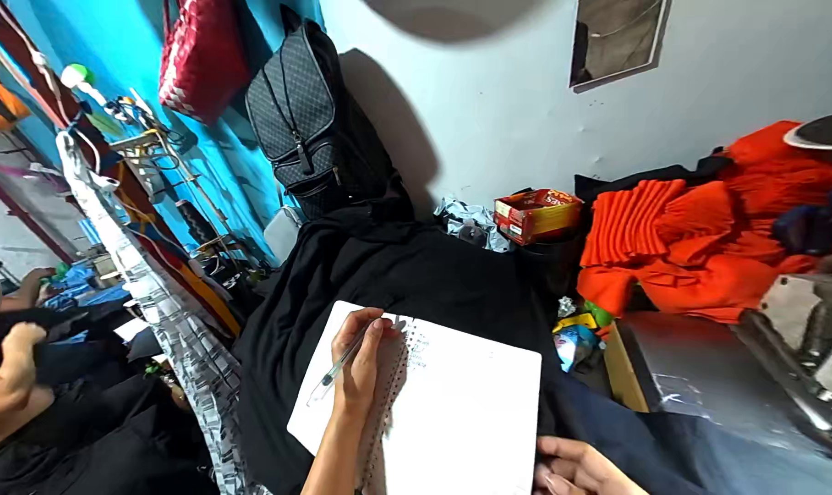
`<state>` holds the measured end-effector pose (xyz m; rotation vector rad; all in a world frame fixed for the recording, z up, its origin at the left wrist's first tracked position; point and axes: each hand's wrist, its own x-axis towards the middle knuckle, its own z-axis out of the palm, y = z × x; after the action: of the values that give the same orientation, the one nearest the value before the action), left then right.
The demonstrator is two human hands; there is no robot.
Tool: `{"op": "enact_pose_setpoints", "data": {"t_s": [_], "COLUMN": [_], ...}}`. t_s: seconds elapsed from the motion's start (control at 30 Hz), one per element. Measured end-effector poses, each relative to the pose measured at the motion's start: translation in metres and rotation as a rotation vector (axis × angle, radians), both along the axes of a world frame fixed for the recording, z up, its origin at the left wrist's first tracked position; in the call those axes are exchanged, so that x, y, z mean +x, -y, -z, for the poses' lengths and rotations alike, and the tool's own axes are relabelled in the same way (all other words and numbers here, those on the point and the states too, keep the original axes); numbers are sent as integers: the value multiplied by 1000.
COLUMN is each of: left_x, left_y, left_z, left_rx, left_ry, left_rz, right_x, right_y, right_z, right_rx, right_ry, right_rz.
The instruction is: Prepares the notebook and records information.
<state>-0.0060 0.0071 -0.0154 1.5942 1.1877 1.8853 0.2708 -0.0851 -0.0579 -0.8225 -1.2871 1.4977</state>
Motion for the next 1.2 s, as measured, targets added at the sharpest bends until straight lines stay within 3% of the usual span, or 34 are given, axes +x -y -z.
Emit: {"op": "enact_pose_setpoints", "data": {"t_s": [0.17, 0.33, 0.43, 0.5, 0.63, 0.7, 0.87, 1.03, 1.2], "left_x": [0, 0, -8, -10, 11, 23, 35, 40, 47], "left_y": [1, 0, 1, 10, 41, 50, 64, 71, 45], "left_z": [-1, -7, -30, -51, -71, -61, -29, -42, -37], "left_rx": [16, -55, -185, -162, -3, 32, 191, -95, -159], "left_ry": [-1, 28, -60, -199, -476, -606, -896, -930, -887], "left_rz": [-7, 66, 165, 162, 9, -35, -370, -388, -365], "right_x": [-13, -39, -49, -53, -59, -60, -55, -49, -38], "right_y": [-17, -36, -41, -46, -68, -79, -81, -92, -97], "right_z": [-26, -58, -67, -71, -64, -63, -57, -61, -49], "right_rx": [67, -201, -197, -178, -166, -194, -124, -75, 19], "right_ry": [-5, -121, -160, -211, -231, -160, -69, 76, 132], "right_rz": [15, -47, 44, 145, 220, 192, 164, 201, 179]}}
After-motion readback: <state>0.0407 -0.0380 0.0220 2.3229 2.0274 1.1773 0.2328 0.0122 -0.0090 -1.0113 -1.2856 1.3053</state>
